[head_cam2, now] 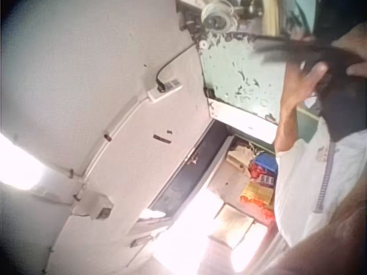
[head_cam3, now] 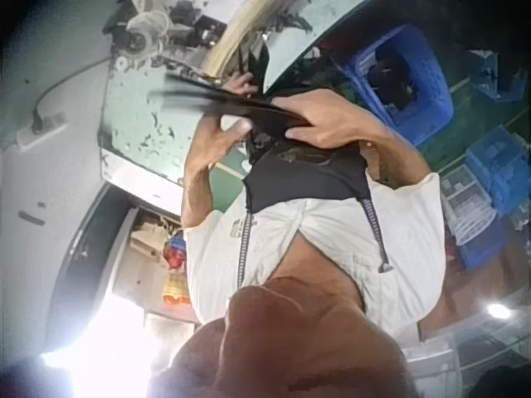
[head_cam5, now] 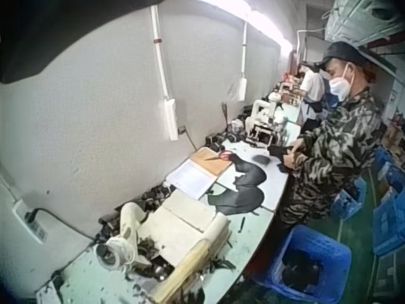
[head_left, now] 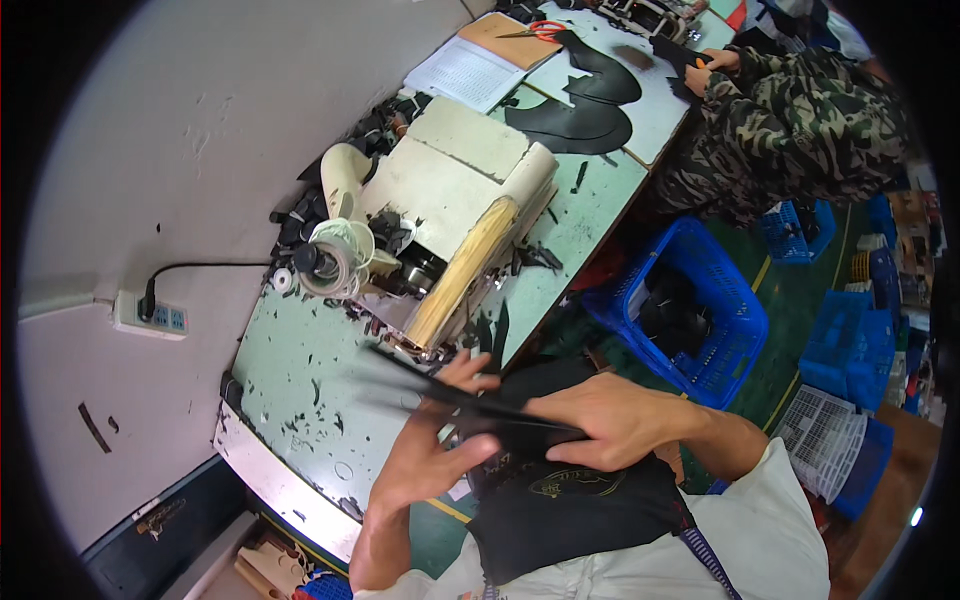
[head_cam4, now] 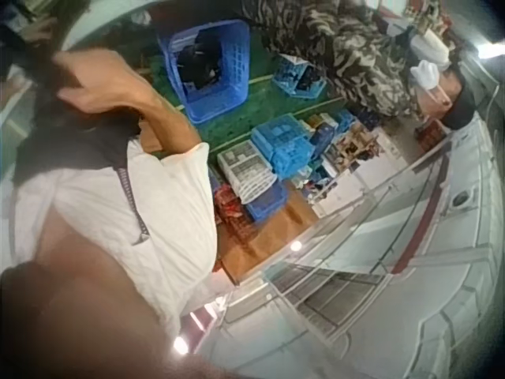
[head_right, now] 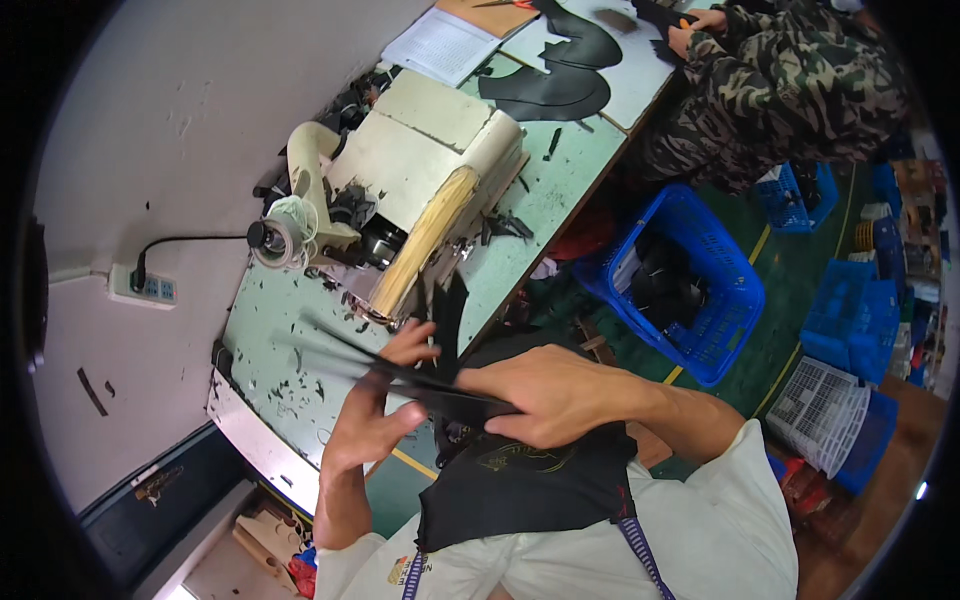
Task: The person bundles cut footwear parts together with rubber bands, collects them in a blue plastic basket, and carries the basket across the workshop.
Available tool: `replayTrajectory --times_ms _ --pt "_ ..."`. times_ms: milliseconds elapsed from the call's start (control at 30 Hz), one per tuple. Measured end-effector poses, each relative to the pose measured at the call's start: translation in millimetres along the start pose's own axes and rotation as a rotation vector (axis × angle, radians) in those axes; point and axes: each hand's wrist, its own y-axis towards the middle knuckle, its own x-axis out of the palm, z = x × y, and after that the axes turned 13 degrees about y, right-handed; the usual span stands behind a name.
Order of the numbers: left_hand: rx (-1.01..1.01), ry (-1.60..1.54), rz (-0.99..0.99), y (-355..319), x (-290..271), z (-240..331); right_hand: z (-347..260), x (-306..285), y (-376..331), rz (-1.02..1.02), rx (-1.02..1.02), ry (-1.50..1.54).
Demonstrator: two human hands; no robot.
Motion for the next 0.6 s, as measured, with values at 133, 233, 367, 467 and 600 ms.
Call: replayTrajectory --times_ms 133,233,367,467,600 --pt "-0.273 -0.375 0.208 -64.1 18.6 -29.6 22.4 36.8 49.6 0.01 -0.043 0.182" --pt "-0.47 -0.747 0.674 -100.8 33.8 -53.8 29.5 88.0 88.5 -0.201 0.024 0.281" --pt "-0.51 -0.993 0.721 -167.8 35.4 -92.2 44.4 132.5 122.6 -0.317 -0.082 0.375" --pt "-0.454 -1.065 0.589 -213.0 37.2 -119.9 119.4 160.9 174.4 0.151 -0.222 -0.159" --pt "-0.596 -1.005 0.507 -218.6 38.7 -118.6 182.5 161.0 204.1 0.294 -0.337 -0.635"
